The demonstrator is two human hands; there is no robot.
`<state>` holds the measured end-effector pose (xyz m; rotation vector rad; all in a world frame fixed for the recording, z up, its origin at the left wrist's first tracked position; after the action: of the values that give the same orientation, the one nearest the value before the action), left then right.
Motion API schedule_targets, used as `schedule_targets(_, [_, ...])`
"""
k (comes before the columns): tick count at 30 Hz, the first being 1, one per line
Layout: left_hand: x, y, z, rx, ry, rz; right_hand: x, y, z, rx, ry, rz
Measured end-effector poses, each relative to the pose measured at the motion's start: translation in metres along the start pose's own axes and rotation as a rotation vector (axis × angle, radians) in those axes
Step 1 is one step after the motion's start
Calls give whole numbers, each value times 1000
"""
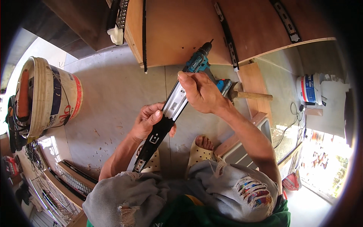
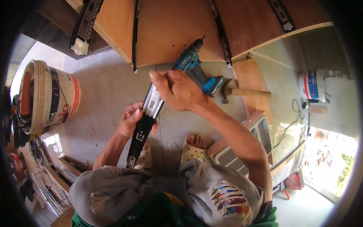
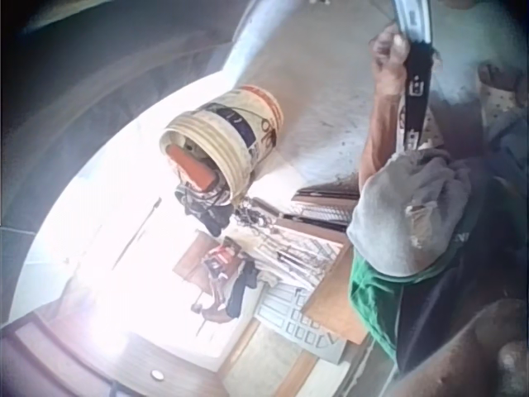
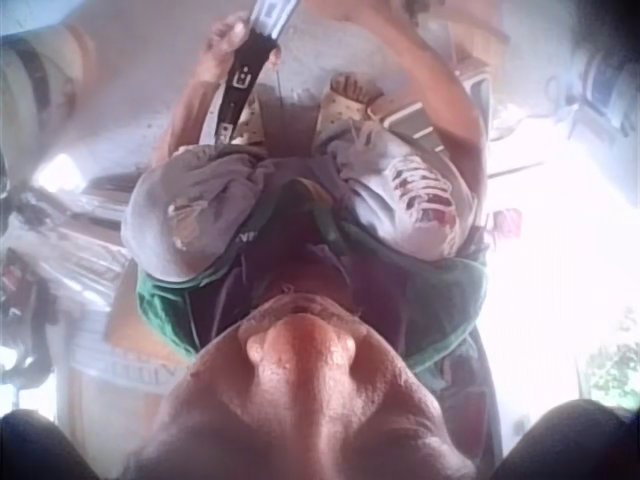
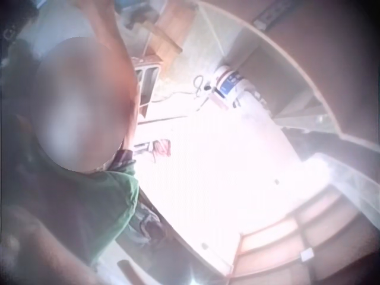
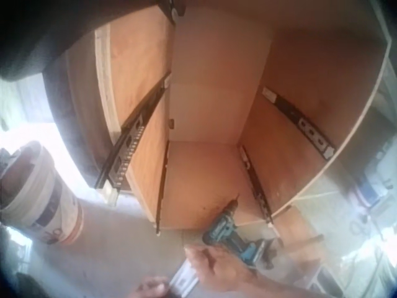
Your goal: The person prepares and secures drawer slides inside a wooden cabinet using a power drill.
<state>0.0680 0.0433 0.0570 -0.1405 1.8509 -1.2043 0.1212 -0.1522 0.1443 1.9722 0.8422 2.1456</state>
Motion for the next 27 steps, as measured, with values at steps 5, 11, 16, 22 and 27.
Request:
schedule_targets(5, [-5, 1, -1, -38, 27, 109, -4, 0, -3, 17, -64, -38])
schedule_targets(11, [-16, -8, 3, -199, 209, 156, -7, -2, -4, 49, -152, -56])
schedule_targets(16, [-9, -12, 8, -258, 171, 268, -25, -7, -7, -76, -159, 24])
schedule_targets(22, [-13, -20, 4, -486, -23, 957, -119, -22, -52, -338, -631, 585])
schedule_targets(27, [-2, 2, 6, -617, -350, 943, -186, -39, -111, -184, -555, 80])
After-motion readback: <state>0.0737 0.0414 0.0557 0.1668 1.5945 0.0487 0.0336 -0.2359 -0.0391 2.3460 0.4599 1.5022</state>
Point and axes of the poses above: each hand's wrist, its own z-axis towards the middle knuckle, its own y-axis out of the back of the hand, x = y × z, the point moved 2 cm from there along z, towards the middle knuckle, and after that the axes turned 2 degrees about -x, right-handed, at the moved point
